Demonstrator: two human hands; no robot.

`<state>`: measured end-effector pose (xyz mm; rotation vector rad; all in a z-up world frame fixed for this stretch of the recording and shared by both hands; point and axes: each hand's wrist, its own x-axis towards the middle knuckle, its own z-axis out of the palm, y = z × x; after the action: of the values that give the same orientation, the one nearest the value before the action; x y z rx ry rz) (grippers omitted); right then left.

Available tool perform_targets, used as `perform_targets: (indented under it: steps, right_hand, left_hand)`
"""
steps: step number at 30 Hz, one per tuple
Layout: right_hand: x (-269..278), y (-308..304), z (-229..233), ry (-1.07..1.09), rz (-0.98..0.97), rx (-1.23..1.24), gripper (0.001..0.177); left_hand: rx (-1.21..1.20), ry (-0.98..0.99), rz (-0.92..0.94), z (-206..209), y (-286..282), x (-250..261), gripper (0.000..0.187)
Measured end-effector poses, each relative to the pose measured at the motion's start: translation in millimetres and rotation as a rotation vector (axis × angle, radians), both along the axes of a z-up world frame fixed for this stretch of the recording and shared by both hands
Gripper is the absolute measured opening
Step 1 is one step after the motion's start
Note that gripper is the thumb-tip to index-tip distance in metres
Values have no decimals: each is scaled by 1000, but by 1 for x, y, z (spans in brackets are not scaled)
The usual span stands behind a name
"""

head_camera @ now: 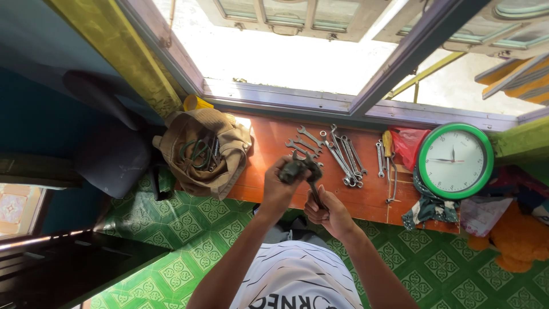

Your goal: Inspecting and cleaning or repairing a small mechanical assembly using wrenches.

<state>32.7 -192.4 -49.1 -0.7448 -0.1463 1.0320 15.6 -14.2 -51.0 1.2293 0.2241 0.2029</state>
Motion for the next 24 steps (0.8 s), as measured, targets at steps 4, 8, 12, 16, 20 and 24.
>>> perform_targets:
  steps: [4,8,12,16,20,24]
  right_hand:
    - [-1,17,-7,-89,27,-27,60]
    - [-3,38,-14,-271,-53,-172,54]
    - [-7,48,-32,-436,-196,-263,53]
    - [-12,57,-30,-437,-258,-265,44]
    - [-24,68,-12,-460,-274,-440,36]
    - [-42,69,-27,-425,-332,-504,35]
  left_hand:
    - [-6,-29,99,48,28,1,27]
    - [101,-3,157,55,41,-6,29]
    - [152,18,117,29,34,-17,31]
    - [111,-4,95,38,40,-21,32]
    - [87,3,133,55,66,-20,45]
    - [134,-12,155,60,89,-17,45]
